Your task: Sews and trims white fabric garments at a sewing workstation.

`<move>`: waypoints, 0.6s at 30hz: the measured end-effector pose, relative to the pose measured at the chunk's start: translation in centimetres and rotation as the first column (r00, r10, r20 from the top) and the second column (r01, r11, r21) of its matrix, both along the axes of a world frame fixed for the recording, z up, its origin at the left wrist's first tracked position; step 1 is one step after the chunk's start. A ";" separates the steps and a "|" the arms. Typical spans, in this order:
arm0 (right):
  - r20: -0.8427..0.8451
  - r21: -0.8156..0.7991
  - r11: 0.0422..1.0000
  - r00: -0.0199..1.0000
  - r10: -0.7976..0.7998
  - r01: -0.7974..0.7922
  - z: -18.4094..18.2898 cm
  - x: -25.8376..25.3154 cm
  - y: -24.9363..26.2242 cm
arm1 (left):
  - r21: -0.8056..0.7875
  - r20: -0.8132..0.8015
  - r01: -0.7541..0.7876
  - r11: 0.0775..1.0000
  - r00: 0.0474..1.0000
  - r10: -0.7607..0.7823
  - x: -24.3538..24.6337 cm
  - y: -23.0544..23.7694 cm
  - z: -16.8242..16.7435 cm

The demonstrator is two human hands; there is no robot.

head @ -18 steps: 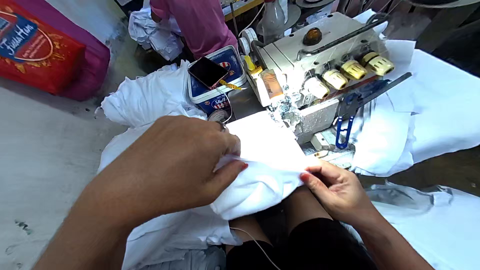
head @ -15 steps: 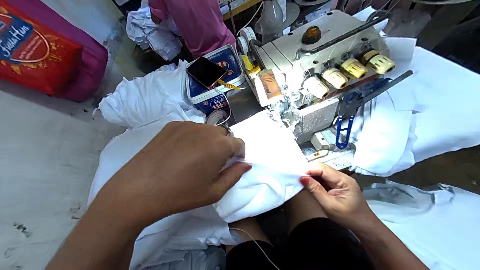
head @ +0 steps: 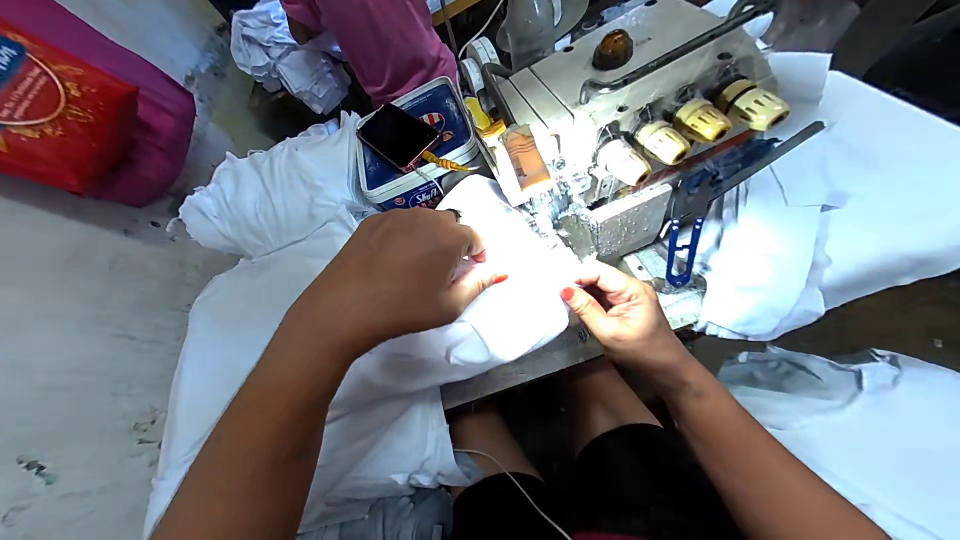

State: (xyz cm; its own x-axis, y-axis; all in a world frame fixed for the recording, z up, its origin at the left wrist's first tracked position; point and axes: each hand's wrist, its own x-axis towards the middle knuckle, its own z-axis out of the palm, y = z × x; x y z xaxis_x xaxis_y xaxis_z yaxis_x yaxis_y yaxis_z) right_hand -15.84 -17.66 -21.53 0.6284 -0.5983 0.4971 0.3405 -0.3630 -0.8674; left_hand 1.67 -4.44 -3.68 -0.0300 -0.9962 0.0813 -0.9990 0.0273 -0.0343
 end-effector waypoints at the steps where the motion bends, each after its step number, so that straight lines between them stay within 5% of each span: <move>1: 0.002 -0.009 1.000 1.000 0.000 0.000 -0.1 0.1 -0.1 | 0.014 -0.042 -0.014 1.000 0.999 0.014 0.4 0.0 0.0; 7: -0.027 -0.002 0.999 0.999 0.033 -0.033 0.6 -0.5 0.3 | 0.062 -0.171 -0.101 0.993 0.979 0.110 1.2 0.3 -0.3; 12: -0.020 -0.069 0.998 1.000 0.008 -0.009 1.3 -2.4 1.7 | 0.091 -0.278 0.057 0.994 0.960 -0.030 -1.6 0.5 0.2; 18: -0.024 -0.004 1.000 1.000 -0.010 0.010 0.1 -2.9 2.1 | 0.158 -0.204 0.088 0.983 0.977 -0.054 -2.6 -0.6 -0.6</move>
